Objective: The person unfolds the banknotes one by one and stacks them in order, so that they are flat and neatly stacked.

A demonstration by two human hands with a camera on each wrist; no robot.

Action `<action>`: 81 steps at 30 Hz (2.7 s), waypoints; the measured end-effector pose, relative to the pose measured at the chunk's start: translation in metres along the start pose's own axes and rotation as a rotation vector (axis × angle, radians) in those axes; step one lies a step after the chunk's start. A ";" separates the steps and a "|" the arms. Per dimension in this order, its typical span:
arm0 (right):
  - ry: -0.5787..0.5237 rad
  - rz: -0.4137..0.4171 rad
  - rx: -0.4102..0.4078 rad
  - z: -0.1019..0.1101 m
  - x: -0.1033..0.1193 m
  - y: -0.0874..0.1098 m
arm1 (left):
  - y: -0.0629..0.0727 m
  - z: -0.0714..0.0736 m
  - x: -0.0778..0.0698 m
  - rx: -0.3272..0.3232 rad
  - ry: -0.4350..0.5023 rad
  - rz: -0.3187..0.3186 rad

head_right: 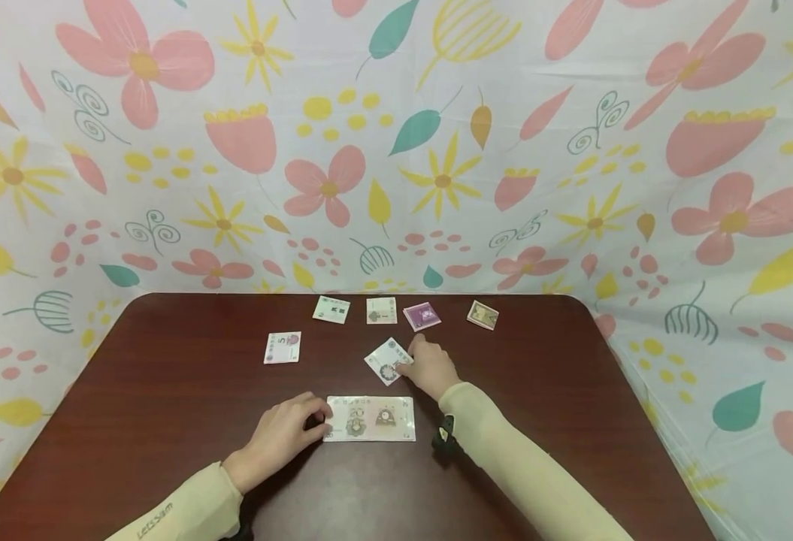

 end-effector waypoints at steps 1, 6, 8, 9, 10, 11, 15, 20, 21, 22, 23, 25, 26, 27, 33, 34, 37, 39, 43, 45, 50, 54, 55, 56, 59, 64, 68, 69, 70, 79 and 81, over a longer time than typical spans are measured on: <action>-0.015 0.004 -0.002 -0.001 0.000 0.000 | 0.000 0.000 0.000 -0.001 0.002 0.000; -0.087 0.022 -0.035 -0.003 -0.003 0.000 | 0.003 0.002 0.000 -0.004 -0.006 0.002; -0.122 0.032 -0.062 0.000 -0.005 0.000 | 0.003 0.003 0.001 -0.006 -0.012 0.001; -0.139 0.034 -0.074 0.002 -0.007 0.000 | 0.003 0.003 0.000 -0.006 -0.013 0.001; -0.153 0.036 -0.083 0.003 -0.009 0.000 | 0.002 0.003 0.000 -0.007 -0.013 0.002; -0.166 0.036 -0.085 0.005 -0.011 0.000 | 0.002 0.004 0.000 -0.008 -0.014 0.003; -0.208 0.036 -0.098 0.013 -0.019 0.005 | 0.002 0.003 -0.002 -0.005 -0.028 -0.002; -0.263 0.023 -0.127 0.025 -0.031 0.015 | 0.001 0.003 -0.006 -0.018 -0.046 -0.040; -0.275 0.021 -0.129 0.027 -0.033 0.017 | 0.001 0.003 -0.006 -0.021 -0.046 -0.045; -0.284 0.016 -0.130 0.029 -0.036 0.018 | 0.000 0.004 -0.007 -0.024 -0.045 -0.049; -0.291 0.015 -0.128 0.030 -0.037 0.020 | 0.000 0.004 -0.007 -0.026 -0.044 -0.053; -0.303 0.012 -0.120 0.032 -0.040 0.022 | -0.001 0.003 -0.007 -0.022 -0.045 -0.054; -0.309 0.010 -0.115 0.033 -0.042 0.024 | -0.001 0.002 -0.007 -0.019 -0.047 -0.053; -0.313 0.009 -0.110 0.034 -0.042 0.025 | -0.002 0.002 -0.007 -0.015 -0.049 -0.052; -0.330 0.022 -0.096 0.036 -0.041 0.032 | -0.003 0.001 -0.005 -0.013 -0.051 -0.070; -0.331 0.028 -0.096 0.037 -0.039 0.034 | -0.003 0.001 -0.005 -0.013 -0.048 -0.072; -0.337 0.037 -0.095 0.038 -0.035 0.038 | -0.003 0.000 -0.004 -0.011 -0.038 -0.077; -0.341 0.048 -0.092 0.039 -0.032 0.041 | -0.002 0.000 -0.004 -0.011 -0.031 -0.077; -0.363 0.076 -0.082 0.038 -0.026 0.048 | -0.003 0.001 -0.003 -0.013 -0.029 -0.079; -0.372 0.089 -0.077 0.037 -0.022 0.050 | -0.003 0.001 -0.004 -0.017 -0.031 -0.081; -0.384 0.125 -0.057 0.034 -0.013 0.056 | -0.004 0.002 -0.004 -0.037 -0.027 -0.085; -0.387 0.164 -0.039 0.030 -0.003 0.059 | -0.005 0.004 -0.007 -0.064 -0.012 -0.077; -0.384 0.177 -0.035 0.029 -0.001 0.060 | -0.006 0.004 -0.007 -0.072 -0.006 -0.073; -0.379 0.189 -0.031 0.028 0.002 0.061 | -0.007 0.004 -0.008 -0.082 0.003 -0.071; -0.363 0.221 -0.015 0.027 0.010 0.062 | -0.010 0.005 -0.011 -0.107 0.039 -0.074; -0.344 0.269 -0.010 0.025 0.022 0.066 | -0.014 0.007 -0.017 -0.145 0.099 -0.089; -0.335 0.305 -0.016 0.025 0.030 0.068 | -0.017 0.008 -0.020 -0.172 0.160 -0.063; -0.334 0.313 -0.017 0.025 0.032 0.068 | -0.017 0.008 -0.021 -0.180 0.175 -0.057; -0.334 0.318 -0.019 0.025 0.033 0.068 | -0.018 0.009 -0.021 -0.187 0.190 -0.050; -0.335 0.316 -0.027 0.024 0.038 0.066 | -0.018 0.014 -0.023 -0.229 0.275 -0.024; -0.338 0.313 -0.026 0.024 0.038 0.066 | -0.018 0.015 -0.023 -0.235 0.308 -0.014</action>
Point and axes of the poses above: each hand's wrist, its own y-axis away from the middle knuckle, its own z-axis out of the back of the hand, x = y × z, the point moved 6 cm from there along -y, towards the middle knuckle, and after that the axes turned 8 degrees about y, right-handed, at the moved point
